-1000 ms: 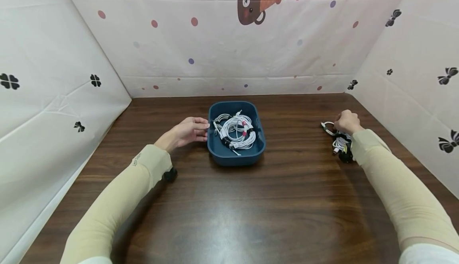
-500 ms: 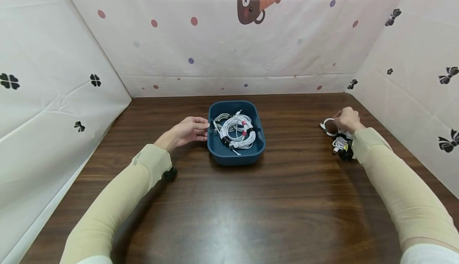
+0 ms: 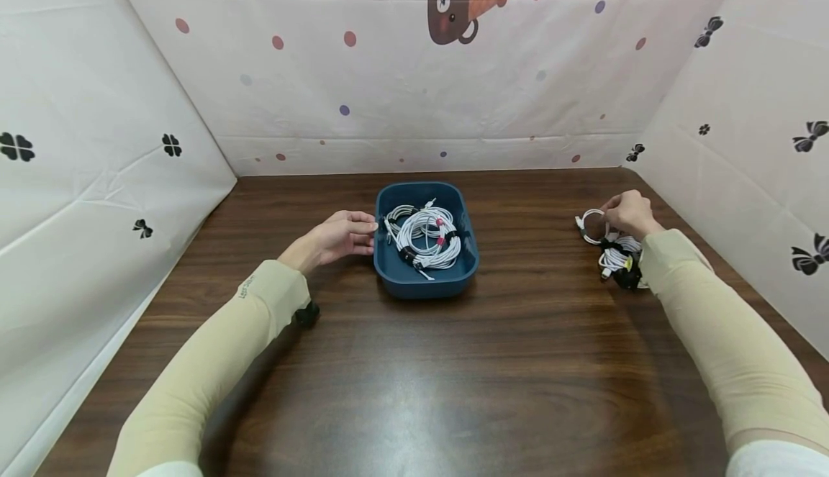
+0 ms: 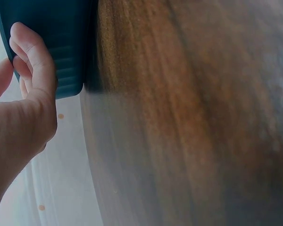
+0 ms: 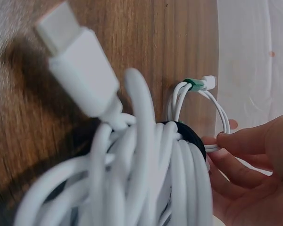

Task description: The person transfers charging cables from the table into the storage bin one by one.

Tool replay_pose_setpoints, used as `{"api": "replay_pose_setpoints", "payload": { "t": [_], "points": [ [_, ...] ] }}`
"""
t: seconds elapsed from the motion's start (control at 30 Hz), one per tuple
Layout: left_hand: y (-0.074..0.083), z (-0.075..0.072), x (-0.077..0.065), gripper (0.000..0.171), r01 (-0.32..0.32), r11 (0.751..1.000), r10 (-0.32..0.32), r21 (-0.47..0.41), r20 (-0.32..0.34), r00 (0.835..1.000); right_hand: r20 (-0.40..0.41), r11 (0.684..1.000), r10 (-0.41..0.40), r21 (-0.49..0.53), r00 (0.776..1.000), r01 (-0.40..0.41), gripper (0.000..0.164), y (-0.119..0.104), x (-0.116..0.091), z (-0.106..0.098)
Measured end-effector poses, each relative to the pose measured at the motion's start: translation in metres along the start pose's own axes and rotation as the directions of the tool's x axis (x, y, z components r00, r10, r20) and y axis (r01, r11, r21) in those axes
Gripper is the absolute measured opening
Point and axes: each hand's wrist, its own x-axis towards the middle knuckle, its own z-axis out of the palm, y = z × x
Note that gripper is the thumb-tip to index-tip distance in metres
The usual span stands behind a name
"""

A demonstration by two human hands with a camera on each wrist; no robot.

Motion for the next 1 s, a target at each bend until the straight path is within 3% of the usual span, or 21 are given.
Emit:
{"api": "replay_pose_setpoints", "payload": {
  "t": [0.3,0.53,0.77,1.0],
  "points": [
    [-0.0002,-0.0004,0.0005,0.036,0.007,1.0,-0.007,0.005,-0.011,1.0,0.029,0.987,0.046,0.154,0.999,-0.05,0.027,0.0021,0.0034,0.0011],
    [0.0001,0.0003,0.0002,0.04,0.003,1.0,-0.003,0.001,-0.017,1.0,0.048,0.949,0.114,0.291,0.992,-0.123,0.033,0.0007,0.0015,-0.0007],
    [-0.0004,0.0004,0.0009,0.037,0.001,1.0,-0.001,0.001,-0.016,1.0,0.042,0.926,0.17,0.335,0.985,-0.174,0.032,-0.0007,0.0032,-0.001],
    [-0.0011,-0.0001,0.0018,0.037,-0.002,1.0,0.002,0.003,-0.018,1.0,0.018,0.925,0.166,0.344,0.986,-0.162,0.034,-0.004,0.0047,-0.0023]
  ]
}}
